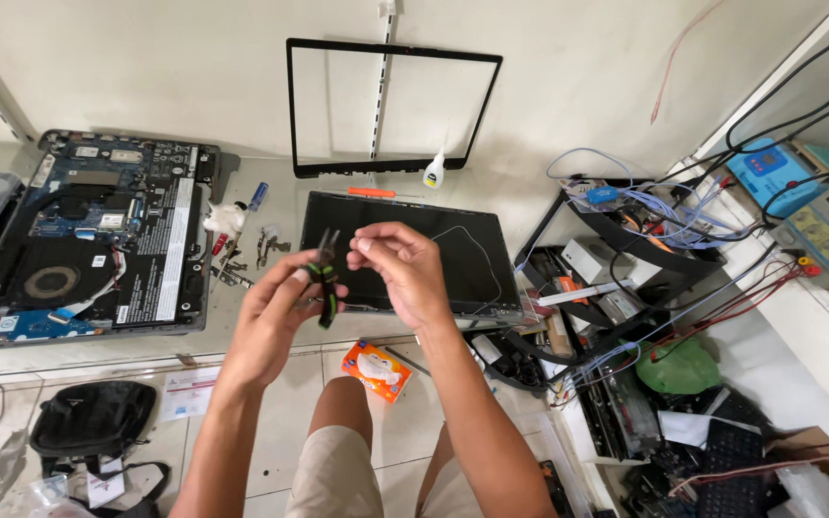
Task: The person is repairing a disassembled electronic device, likely a laptop or monitor. They use pliers to manipulate small components, a soldering iron to work on the circuit board, and a cotton swab to clean specific areas. The person also applies a liquid from a bottle to the device.
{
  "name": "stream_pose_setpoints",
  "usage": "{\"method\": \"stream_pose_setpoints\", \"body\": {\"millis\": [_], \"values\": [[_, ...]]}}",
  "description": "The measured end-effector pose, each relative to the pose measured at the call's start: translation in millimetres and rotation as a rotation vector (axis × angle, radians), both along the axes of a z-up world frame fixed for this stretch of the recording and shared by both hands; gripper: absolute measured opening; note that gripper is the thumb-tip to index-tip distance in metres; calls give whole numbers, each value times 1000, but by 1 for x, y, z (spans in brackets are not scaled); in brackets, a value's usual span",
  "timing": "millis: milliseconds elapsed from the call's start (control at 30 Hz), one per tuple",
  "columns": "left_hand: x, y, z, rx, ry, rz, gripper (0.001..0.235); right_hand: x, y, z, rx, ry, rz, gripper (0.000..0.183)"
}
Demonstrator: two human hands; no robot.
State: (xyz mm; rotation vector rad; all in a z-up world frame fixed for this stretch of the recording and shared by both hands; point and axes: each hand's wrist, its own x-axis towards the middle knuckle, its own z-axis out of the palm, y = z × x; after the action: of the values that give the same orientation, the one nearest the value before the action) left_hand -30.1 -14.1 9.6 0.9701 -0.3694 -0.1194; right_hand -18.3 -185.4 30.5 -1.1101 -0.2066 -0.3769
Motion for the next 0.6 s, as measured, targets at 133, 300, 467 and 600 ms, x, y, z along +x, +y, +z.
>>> {"method": "stream_pose_setpoints", "body": {"millis": [133,300,467,600], "values": [[8,-10,-3,-6,1,-34,31,-1,-5,9,-52,-3,-40,17],[17,-15,-7,39,29,-58,34,7,-13,4,-134,-25,-47,16],[13,-15,1,46,31,-36,34,13,-13,-1,-112,2,11,15],[15,-14,-1,39,6,-28,33,13,-11,-1,-66,27,84,13]]}}
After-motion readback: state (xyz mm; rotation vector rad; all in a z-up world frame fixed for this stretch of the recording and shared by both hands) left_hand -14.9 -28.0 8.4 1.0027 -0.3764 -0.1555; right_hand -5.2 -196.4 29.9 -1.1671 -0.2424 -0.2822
